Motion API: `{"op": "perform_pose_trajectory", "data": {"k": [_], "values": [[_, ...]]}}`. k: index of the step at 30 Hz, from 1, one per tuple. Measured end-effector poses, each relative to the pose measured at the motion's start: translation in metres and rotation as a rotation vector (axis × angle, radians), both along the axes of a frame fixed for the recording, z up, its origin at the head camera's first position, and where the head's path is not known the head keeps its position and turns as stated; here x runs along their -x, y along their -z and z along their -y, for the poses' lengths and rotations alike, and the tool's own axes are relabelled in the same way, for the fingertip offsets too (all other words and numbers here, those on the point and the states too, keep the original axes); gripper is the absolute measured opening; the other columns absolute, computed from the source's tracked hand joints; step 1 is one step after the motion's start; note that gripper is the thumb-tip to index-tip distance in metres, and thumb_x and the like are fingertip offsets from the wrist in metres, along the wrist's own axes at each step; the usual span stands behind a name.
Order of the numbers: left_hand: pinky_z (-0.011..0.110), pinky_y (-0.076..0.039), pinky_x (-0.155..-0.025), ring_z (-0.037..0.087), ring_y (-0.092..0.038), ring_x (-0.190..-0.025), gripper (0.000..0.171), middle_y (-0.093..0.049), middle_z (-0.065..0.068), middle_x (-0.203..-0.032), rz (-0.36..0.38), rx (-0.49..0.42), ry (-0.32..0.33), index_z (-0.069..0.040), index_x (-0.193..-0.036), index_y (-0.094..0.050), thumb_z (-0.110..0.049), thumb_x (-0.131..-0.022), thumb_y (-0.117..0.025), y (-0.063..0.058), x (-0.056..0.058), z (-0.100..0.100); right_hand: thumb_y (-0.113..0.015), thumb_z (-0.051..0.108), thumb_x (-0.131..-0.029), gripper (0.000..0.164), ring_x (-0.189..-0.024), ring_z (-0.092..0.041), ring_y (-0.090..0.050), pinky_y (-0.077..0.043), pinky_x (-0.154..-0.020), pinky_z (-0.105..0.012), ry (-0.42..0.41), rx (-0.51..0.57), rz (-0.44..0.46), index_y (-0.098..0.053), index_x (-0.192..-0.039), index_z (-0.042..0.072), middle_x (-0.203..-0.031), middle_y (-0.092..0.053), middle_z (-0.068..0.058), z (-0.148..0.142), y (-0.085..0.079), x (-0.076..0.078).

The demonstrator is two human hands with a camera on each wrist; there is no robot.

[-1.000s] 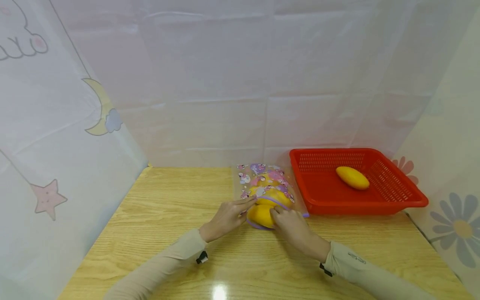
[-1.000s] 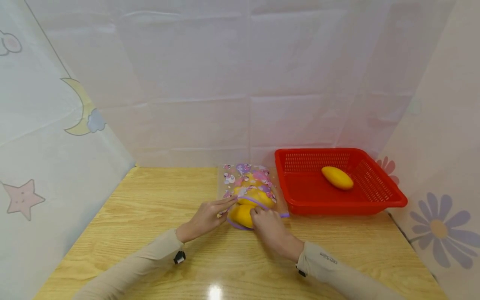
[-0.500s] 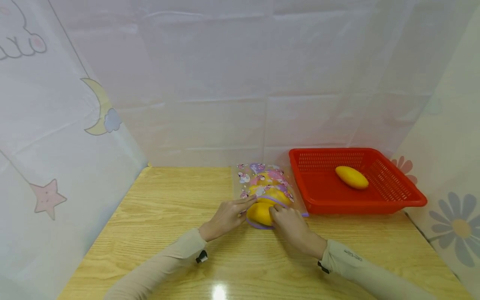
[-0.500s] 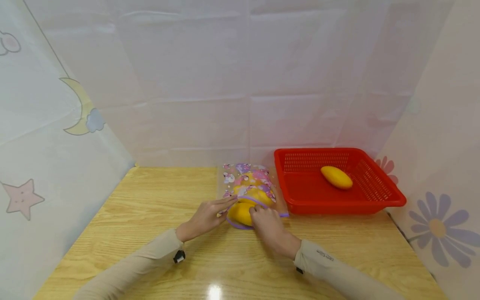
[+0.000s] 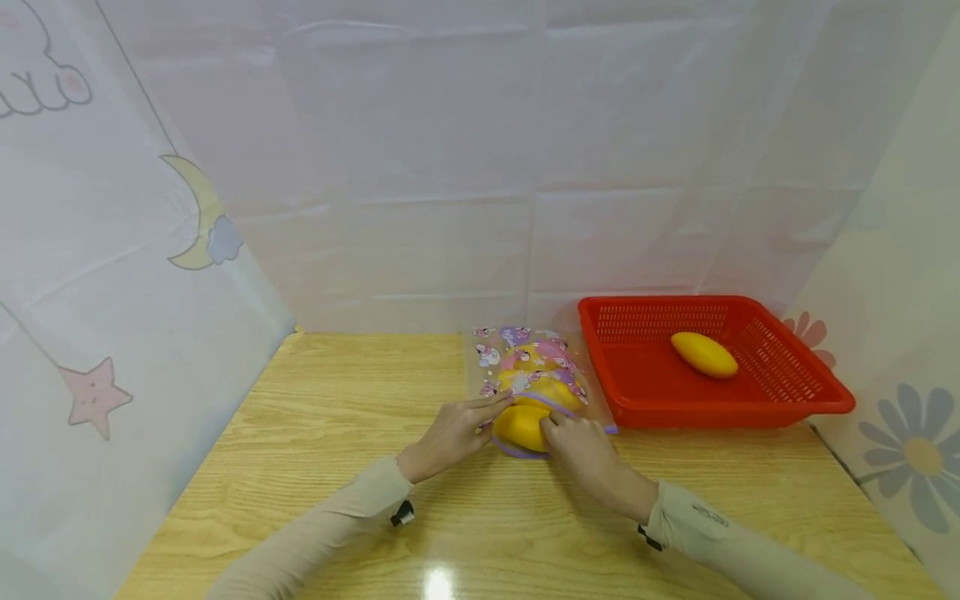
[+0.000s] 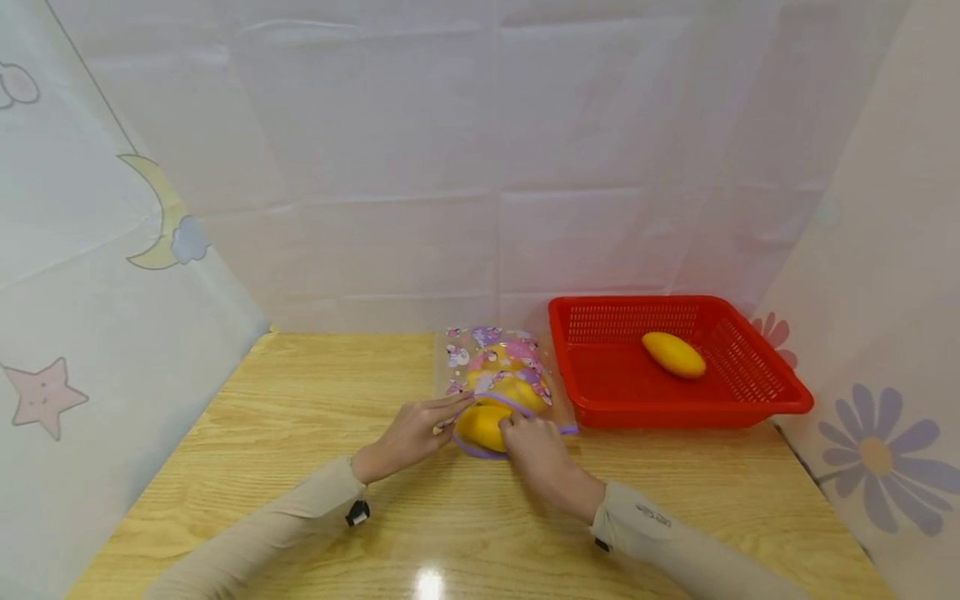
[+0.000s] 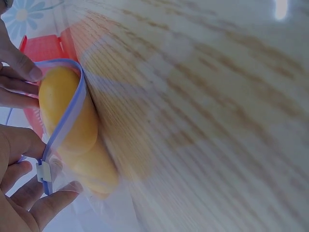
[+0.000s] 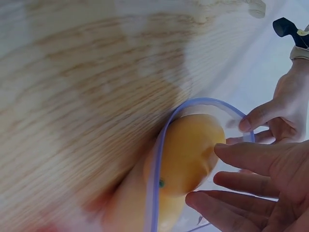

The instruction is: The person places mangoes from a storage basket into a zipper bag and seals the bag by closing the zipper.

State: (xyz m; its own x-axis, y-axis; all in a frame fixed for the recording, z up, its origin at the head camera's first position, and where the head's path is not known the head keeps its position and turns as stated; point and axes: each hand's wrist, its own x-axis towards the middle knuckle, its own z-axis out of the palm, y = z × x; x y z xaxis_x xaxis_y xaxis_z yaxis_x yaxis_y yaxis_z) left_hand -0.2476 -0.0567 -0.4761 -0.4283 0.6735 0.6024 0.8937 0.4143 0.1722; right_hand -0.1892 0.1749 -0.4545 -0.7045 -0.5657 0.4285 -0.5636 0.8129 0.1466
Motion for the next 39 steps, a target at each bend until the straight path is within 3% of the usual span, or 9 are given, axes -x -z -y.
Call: {"op": "perform_pose_trajectory", "data": {"k": [12, 16, 23, 39], "values": [[0.008, -0.026, -0.043, -0.001, -0.024, -0.046, 0.055, -0.061, 0.015, -0.132, 0.02, 0.002, -0.01, 0.002, -0.13, -0.063, 0.011, -0.077, -0.074, 0.001, -0.001, -0.001, -0.085, 0.018, -0.077, 0.02, -0.048, -0.015, -0.053, -0.043, -0.04, -0.026, 0.029, 0.034, 0.002, -0.068, -0.08, 0.009, -0.07, -0.061, -0.002, 0.0, -0.011, -0.007], [0.008, -0.026, -0.043, -0.001, -0.024, -0.047, 0.055, -0.061, 0.014, -0.132, 0.023, 0.012, -0.015, 0.001, -0.13, -0.063, 0.011, -0.077, -0.074, 0.001, -0.002, -0.001, -0.086, 0.019, -0.077, 0.02, -0.048, -0.014, -0.052, -0.043, -0.04, -0.027, 0.041, 0.047, 0.016, -0.069, -0.081, 0.009, -0.074, -0.065, -0.003, -0.001, -0.016, -0.008], [0.007, -0.026, -0.042, -0.003, -0.024, -0.045, 0.054, -0.062, 0.014, -0.131, 0.026, 0.011, -0.021, 0.0, -0.129, -0.064, 0.012, -0.077, -0.073, 0.001, -0.001, -0.001, -0.088, 0.021, -0.075, 0.022, -0.053, -0.019, -0.061, -0.051, -0.044, -0.031, 0.038, 0.072, 0.001, -0.072, -0.084, 0.009, -0.074, -0.067, -0.003, -0.007, -0.017, -0.005], [0.007, -0.028, -0.044, -0.003, -0.026, -0.046, 0.054, -0.062, 0.015, -0.131, 0.02, 0.011, 0.0, 0.001, -0.13, -0.063, 0.012, -0.078, -0.073, -0.002, 0.0, 0.0, -0.086, 0.02, -0.076, 0.02, -0.046, -0.018, -0.056, -0.043, -0.038, -0.03, 0.054, 0.115, -0.048, -0.071, -0.082, 0.008, -0.07, -0.065, -0.002, -0.019, -0.02, 0.0]]}}
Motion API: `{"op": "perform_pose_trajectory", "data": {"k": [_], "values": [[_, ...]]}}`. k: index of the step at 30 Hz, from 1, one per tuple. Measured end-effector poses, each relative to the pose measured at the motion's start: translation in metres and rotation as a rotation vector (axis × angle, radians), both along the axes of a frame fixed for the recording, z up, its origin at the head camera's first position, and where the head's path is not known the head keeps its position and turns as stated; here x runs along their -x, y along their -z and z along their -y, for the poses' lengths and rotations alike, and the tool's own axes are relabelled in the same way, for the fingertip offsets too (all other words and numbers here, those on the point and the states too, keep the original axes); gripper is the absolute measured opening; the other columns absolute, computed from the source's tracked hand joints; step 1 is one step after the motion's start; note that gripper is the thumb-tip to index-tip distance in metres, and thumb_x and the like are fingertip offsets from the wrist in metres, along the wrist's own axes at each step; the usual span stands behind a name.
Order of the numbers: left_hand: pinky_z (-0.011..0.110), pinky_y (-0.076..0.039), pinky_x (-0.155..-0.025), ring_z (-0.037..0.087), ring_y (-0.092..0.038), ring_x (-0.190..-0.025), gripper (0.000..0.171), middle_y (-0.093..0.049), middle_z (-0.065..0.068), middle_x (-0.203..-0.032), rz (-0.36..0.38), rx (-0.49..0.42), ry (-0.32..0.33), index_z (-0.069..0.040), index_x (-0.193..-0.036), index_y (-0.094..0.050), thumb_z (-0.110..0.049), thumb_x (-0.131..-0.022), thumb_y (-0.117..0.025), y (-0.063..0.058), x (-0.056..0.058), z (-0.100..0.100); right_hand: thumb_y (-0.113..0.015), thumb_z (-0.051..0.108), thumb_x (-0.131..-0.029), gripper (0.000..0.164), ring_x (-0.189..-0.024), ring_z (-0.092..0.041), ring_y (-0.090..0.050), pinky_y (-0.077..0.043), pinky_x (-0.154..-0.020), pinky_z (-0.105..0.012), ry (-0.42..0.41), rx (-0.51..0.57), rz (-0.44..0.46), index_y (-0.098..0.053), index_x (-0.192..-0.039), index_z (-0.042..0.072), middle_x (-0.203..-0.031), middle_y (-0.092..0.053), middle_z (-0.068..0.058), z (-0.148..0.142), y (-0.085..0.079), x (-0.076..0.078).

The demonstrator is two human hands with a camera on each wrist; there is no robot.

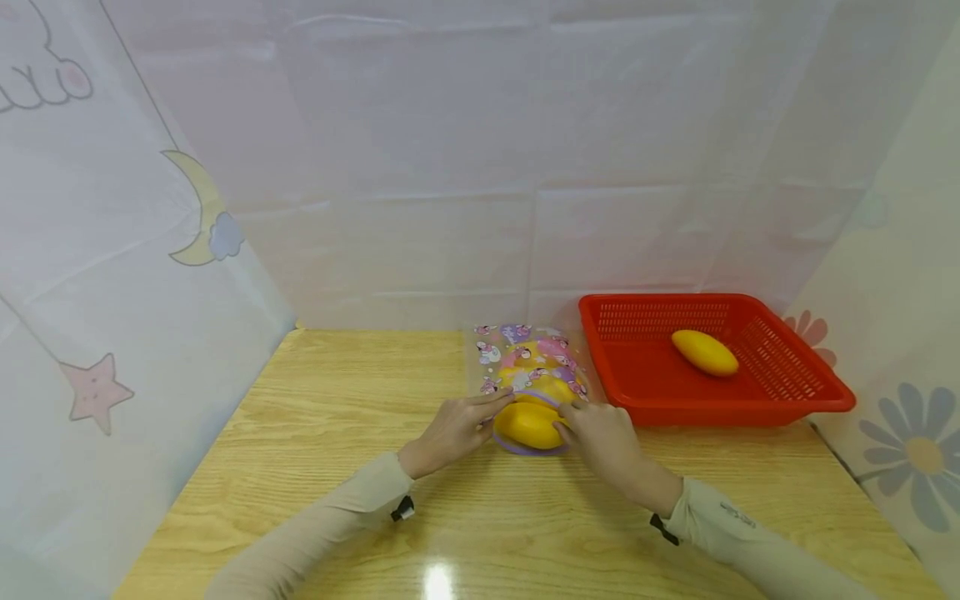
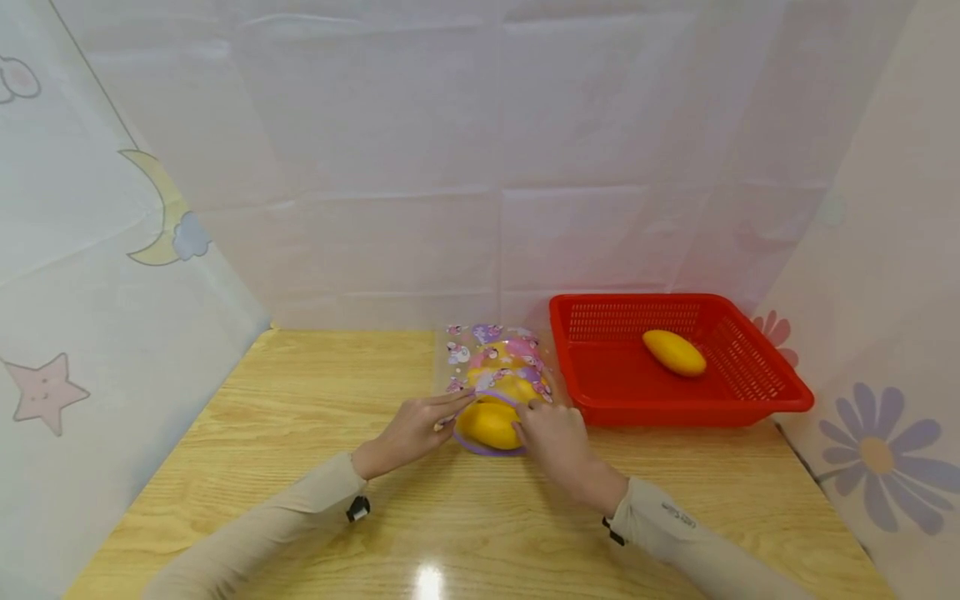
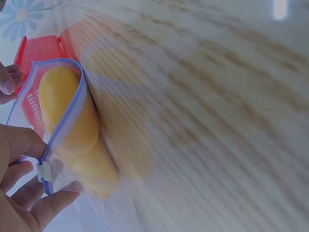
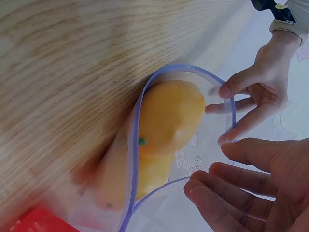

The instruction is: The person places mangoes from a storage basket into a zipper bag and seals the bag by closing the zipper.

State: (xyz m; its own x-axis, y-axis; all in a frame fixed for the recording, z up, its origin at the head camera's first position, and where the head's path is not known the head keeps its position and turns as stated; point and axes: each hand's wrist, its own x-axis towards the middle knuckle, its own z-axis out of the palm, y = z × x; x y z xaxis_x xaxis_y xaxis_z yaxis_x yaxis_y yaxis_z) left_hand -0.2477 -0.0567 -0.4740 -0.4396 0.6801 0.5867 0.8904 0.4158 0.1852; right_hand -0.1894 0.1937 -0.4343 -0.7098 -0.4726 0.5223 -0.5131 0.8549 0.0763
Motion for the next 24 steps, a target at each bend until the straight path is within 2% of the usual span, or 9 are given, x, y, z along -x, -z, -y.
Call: {"op": "perform_pose_trajectory", "data": {"k": [5, 13, 18, 24], "values": [[0.007, -0.029, -0.044, -0.002, -0.028, -0.046, 0.054, -0.062, 0.015, -0.131, 0.001, 0.005, -0.006, 0.001, -0.129, -0.063, 0.011, -0.078, -0.074, 0.0, 0.0, 0.0, -0.086, 0.02, -0.076, 0.021, -0.044, -0.016, -0.051, -0.041, -0.038, -0.029, -0.002, 0.011, -0.012, -0.069, -0.077, 0.008, -0.065, -0.062, -0.002, -0.002, -0.002, 0.001], [0.008, -0.027, -0.042, -0.002, -0.026, -0.045, 0.054, -0.062, 0.014, -0.131, 0.007, 0.004, -0.011, 0.0, -0.13, -0.063, 0.011, -0.078, -0.073, 0.002, -0.001, 0.0, -0.084, 0.017, -0.078, 0.02, -0.044, -0.01, -0.042, -0.038, -0.038, -0.027, 0.022, 0.03, 0.025, -0.066, -0.073, 0.01, -0.06, -0.055, 0.002, -0.006, -0.006, 0.001], [0.008, -0.025, -0.042, -0.002, -0.024, -0.045, 0.054, -0.062, 0.014, -0.131, -0.004, 0.006, -0.011, 0.0, -0.129, -0.063, 0.011, -0.077, -0.072, 0.002, -0.001, -0.001, -0.083, 0.013, -0.078, 0.02, -0.043, -0.009, -0.036, -0.035, -0.037, -0.026, 0.018, 0.041, 0.001, -0.064, -0.072, 0.009, -0.056, -0.051, 0.003, -0.009, -0.007, 0.002], [0.008, -0.025, -0.042, -0.002, -0.026, -0.046, 0.055, -0.062, 0.014, -0.132, -0.001, 0.015, -0.009, 0.0, -0.13, -0.063, 0.012, -0.077, -0.072, 0.002, 0.0, 0.0, -0.083, 0.013, -0.079, 0.024, -0.044, -0.009, -0.032, -0.031, -0.037, -0.023, 0.015, 0.056, 0.025, -0.061, -0.071, 0.008, -0.056, -0.048, 0.002, -0.014, -0.01, 0.004]]}}
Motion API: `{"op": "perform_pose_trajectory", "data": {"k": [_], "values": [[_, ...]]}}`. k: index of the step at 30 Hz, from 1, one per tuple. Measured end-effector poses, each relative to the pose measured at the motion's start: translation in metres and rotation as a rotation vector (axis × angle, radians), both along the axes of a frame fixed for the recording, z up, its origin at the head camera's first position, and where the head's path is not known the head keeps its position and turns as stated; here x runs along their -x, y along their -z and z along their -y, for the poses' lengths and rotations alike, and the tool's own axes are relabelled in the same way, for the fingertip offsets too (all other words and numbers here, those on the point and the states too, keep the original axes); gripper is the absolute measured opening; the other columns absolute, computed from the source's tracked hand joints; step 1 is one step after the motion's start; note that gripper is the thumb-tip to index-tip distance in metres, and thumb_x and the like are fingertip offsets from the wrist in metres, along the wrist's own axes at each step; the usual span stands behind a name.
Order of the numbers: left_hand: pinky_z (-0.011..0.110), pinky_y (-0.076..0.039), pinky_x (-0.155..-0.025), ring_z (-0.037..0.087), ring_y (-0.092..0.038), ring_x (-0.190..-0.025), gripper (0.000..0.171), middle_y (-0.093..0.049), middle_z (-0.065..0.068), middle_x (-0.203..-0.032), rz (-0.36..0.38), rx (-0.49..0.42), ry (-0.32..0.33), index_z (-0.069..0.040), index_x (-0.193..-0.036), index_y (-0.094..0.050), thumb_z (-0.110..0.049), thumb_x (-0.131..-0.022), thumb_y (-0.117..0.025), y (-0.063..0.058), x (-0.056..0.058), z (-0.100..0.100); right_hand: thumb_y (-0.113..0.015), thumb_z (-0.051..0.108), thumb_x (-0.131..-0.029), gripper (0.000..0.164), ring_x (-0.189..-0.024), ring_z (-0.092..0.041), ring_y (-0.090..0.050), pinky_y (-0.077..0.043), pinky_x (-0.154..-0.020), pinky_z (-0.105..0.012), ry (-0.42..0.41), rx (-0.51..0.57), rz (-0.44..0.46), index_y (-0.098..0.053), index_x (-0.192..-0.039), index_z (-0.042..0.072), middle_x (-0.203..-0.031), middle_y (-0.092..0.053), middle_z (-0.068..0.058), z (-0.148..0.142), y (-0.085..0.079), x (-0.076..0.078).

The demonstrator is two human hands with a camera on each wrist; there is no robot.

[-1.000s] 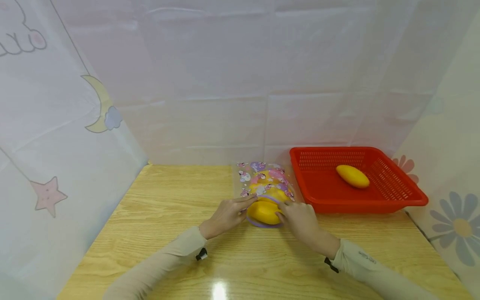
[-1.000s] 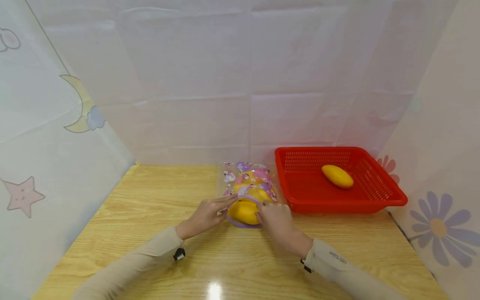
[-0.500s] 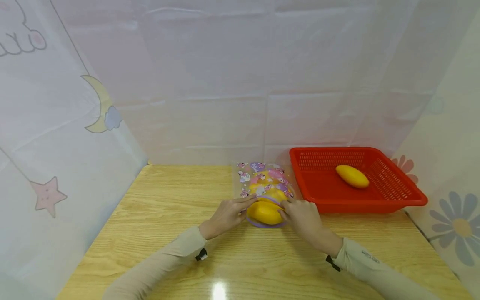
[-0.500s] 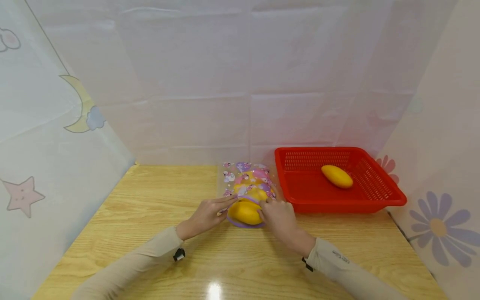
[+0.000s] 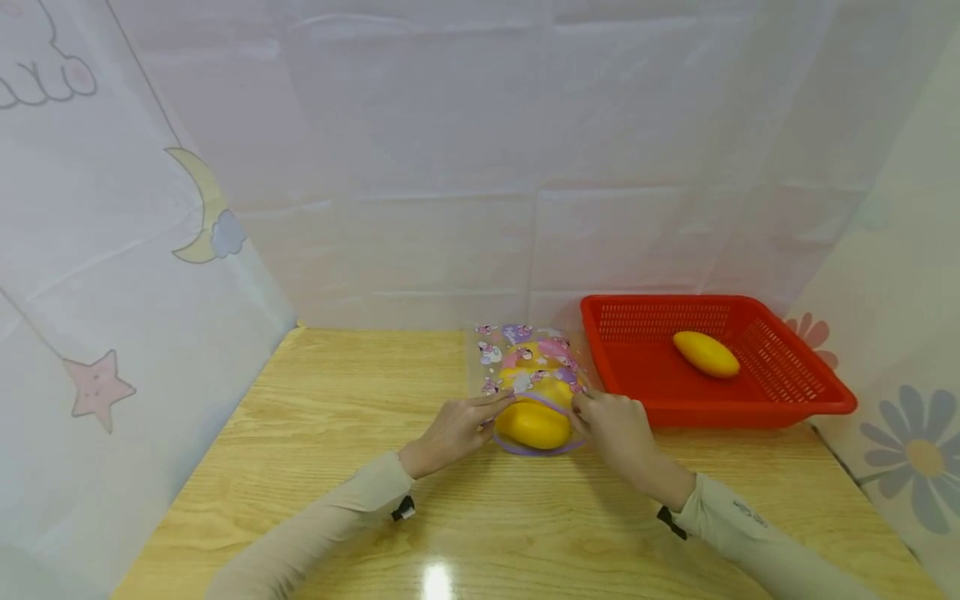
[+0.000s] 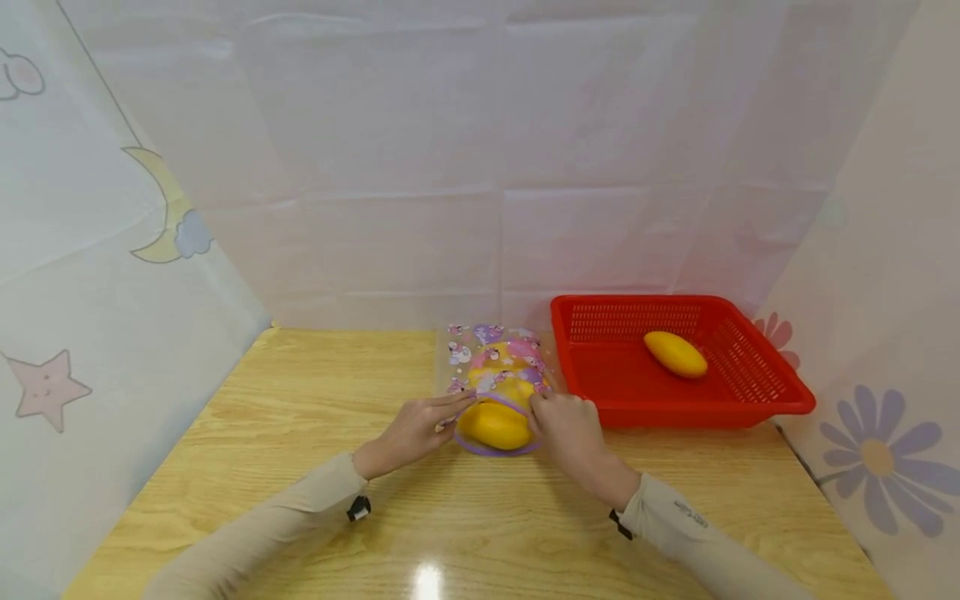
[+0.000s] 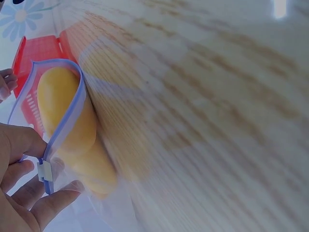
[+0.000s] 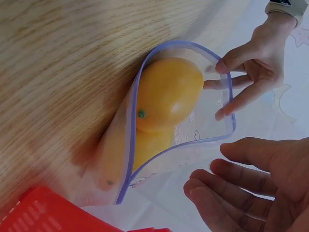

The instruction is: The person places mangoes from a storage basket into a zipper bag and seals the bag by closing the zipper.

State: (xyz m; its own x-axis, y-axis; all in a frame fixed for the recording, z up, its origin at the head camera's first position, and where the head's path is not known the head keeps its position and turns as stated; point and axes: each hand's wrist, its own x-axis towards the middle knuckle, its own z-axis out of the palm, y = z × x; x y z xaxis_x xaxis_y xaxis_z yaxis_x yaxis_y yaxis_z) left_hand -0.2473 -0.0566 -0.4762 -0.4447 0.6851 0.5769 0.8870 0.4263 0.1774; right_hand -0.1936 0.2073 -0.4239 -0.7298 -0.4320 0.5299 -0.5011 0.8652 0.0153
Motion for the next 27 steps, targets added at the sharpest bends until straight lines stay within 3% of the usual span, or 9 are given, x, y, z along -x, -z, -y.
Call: {"op": "perform_pose_trajectory", "data": {"k": [8, 17, 23, 27], "values": [[0.008, -0.025, -0.042, -0.003, -0.024, -0.045, 0.055, -0.062, 0.016, -0.131, -0.004, -0.002, 0.011, 0.0, -0.131, -0.062, 0.011, -0.077, -0.073, 0.001, 0.001, 0.001, -0.085, 0.014, -0.077, 0.024, -0.044, -0.009, -0.038, -0.035, -0.036, -0.025, 0.002, 0.003, -0.014, -0.062, -0.074, 0.007, -0.061, -0.059, -0.002, -0.006, -0.004, 0.005], [0.007, -0.022, -0.042, -0.004, -0.019, -0.046, 0.056, -0.062, 0.014, -0.132, -0.008, 0.002, 0.007, -0.001, -0.131, -0.063, 0.011, -0.077, -0.071, 0.001, -0.001, 0.001, -0.084, 0.013, -0.078, 0.025, -0.042, -0.012, -0.043, -0.041, -0.035, -0.031, 0.03, 0.034, -0.04, -0.062, -0.068, 0.009, -0.057, -0.053, 0.0, -0.017, -0.009, 0.01], [0.007, -0.021, -0.042, -0.003, -0.019, -0.047, 0.055, -0.062, 0.014, -0.132, -0.005, 0.016, -0.001, -0.001, -0.131, -0.063, 0.011, -0.078, -0.071, 0.0, -0.002, 0.001, -0.081, 0.012, -0.08, 0.031, -0.042, -0.013, -0.036, -0.036, -0.033, -0.031, 0.043, 0.044, -0.066, -0.054, -0.064, 0.011, -0.053, -0.037, 0.004, -0.023, -0.014, 0.014], [0.008, -0.021, -0.042, -0.002, -0.02, -0.046, 0.054, -0.062, 0.014, -0.132, -0.005, 0.017, -0.002, -0.001, -0.13, -0.063, 0.01, -0.078, -0.072, 0.0, -0.002, 0.001, -0.081, 0.013, -0.08, 0.024, -0.042, -0.015, -0.041, -0.039, -0.034, -0.034, 0.069, 0.044, -0.035, -0.06, -0.068, 0.01, -0.054, -0.042, 0.003, -0.025, -0.017, 0.015]]}}
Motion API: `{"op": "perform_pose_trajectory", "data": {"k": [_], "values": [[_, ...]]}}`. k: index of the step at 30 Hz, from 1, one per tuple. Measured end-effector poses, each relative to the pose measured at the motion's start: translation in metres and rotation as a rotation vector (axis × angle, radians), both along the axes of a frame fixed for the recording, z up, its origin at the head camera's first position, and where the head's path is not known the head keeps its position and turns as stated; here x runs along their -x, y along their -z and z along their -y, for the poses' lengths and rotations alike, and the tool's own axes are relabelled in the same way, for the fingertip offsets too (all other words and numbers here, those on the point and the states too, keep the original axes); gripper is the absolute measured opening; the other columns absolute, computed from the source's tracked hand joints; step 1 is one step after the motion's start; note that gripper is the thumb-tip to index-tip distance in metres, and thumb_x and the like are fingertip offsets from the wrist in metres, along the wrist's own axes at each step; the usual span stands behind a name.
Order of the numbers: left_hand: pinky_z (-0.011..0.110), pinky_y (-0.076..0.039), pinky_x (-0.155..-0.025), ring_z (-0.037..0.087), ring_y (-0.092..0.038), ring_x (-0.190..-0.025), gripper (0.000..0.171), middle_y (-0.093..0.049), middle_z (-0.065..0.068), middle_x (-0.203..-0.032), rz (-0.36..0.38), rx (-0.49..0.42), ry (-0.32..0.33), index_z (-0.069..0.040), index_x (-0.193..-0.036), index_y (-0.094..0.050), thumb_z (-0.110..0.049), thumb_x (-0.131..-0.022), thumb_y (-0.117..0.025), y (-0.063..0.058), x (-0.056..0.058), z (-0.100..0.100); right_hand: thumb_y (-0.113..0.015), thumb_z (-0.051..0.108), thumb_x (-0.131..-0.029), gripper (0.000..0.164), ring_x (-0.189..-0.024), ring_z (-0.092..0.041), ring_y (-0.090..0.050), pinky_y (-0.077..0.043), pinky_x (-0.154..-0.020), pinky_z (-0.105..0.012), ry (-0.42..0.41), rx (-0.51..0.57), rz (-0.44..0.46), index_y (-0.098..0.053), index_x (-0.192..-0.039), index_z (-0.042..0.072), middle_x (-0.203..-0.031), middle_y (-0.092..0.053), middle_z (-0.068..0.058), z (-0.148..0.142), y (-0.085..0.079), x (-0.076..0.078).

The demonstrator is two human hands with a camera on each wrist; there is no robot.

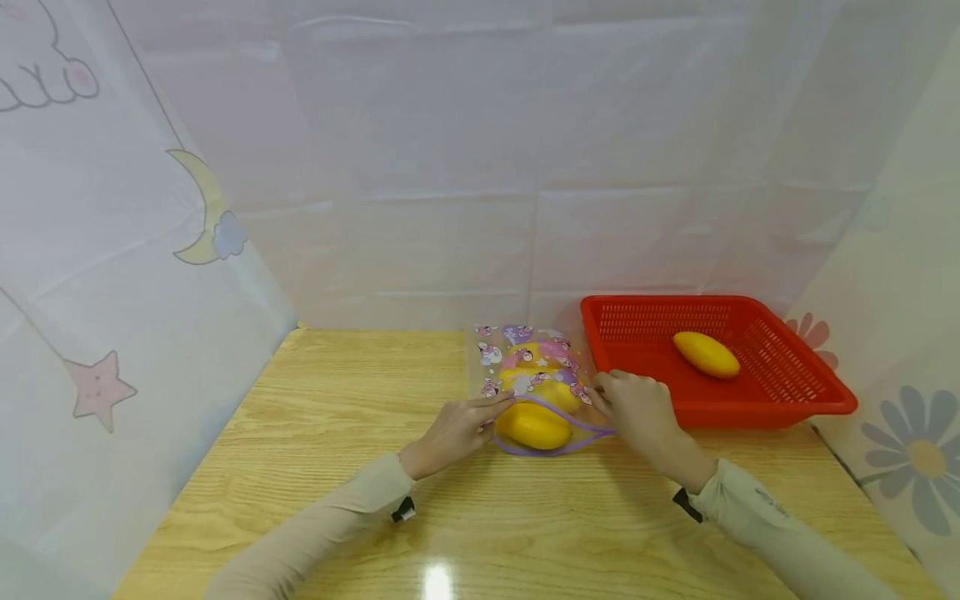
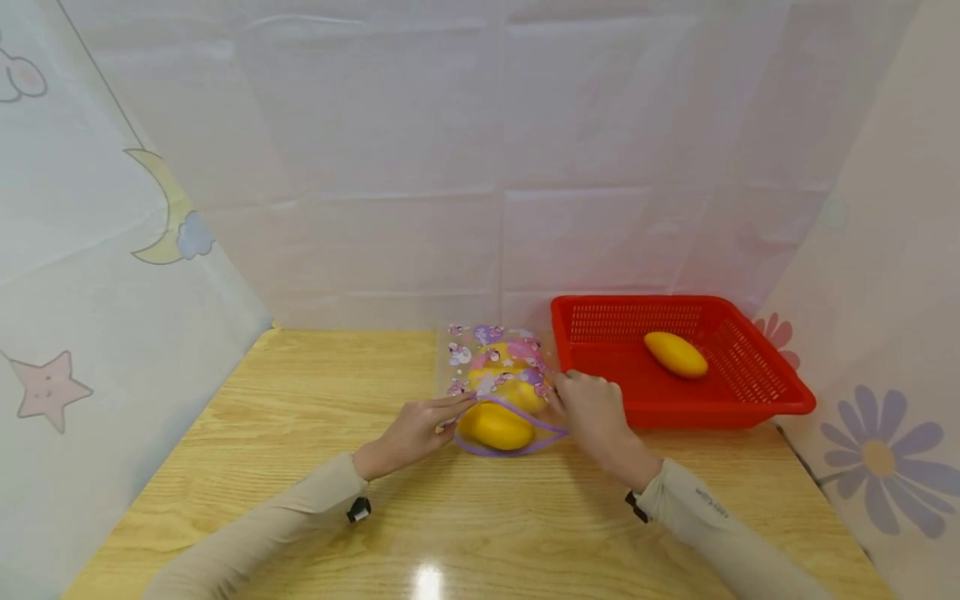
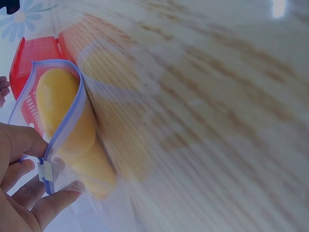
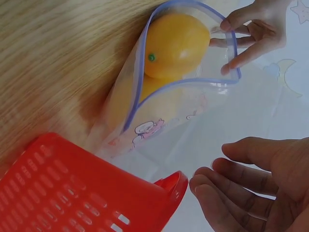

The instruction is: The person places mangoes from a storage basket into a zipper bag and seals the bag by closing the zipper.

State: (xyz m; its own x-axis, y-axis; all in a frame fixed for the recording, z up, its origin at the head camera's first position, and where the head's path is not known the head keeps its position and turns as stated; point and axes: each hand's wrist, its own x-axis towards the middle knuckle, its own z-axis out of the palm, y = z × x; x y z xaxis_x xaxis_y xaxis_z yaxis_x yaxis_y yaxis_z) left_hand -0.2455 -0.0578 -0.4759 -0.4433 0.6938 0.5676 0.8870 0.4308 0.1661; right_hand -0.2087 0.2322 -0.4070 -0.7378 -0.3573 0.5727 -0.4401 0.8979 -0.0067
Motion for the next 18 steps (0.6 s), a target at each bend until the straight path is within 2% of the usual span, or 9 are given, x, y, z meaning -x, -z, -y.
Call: {"op": "perform_pose_trajectory", "data": {"k": [3, 8, 18], "values": [[0.008, -0.021, -0.042, -0.002, -0.02, -0.046, 0.054, -0.062, 0.014, -0.132, 0.001, -0.003, 0.0, -0.001, -0.13, -0.063, 0.01, -0.078, -0.072, 0.0, 0.0, 0.0, -0.081, 0.015, -0.081, 0.024, -0.043, -0.018, -0.046, -0.041, -0.035, -0.035, 0.028, 0.005, 0.035, -0.061, -0.069, 0.009, -0.055, -0.046, 0.002, -0.002, -0.003, 0.001], [0.009, -0.021, -0.041, -0.002, -0.02, -0.046, 0.054, -0.062, 0.014, -0.132, 0.009, -0.001, -0.002, 0.0, -0.13, -0.063, 0.01, -0.078, -0.072, 0.0, 0.0, 0.0, -0.08, 0.017, -0.082, 0.031, -0.043, -0.016, -0.041, -0.039, -0.035, -0.033, 0.049, 0.023, 0.068, -0.055, -0.066, 0.012, -0.054, -0.041, 0.004, -0.007, -0.005, 0.002], [0.008, -0.022, -0.041, -0.001, -0.022, -0.046, 0.053, -0.062, 0.014, -0.132, 0.007, 0.003, -0.006, -0.001, -0.13, -0.063, 0.009, -0.079, -0.072, 0.0, 0.001, 0.0, -0.079, 0.015, -0.083, 0.029, -0.042, -0.016, -0.039, -0.037, -0.035, -0.033, 0.065, 0.036, 0.04, -0.055, -0.066, 0.012, -0.054, -0.037, 0.005, -0.013, -0.002, 0.007]]}}
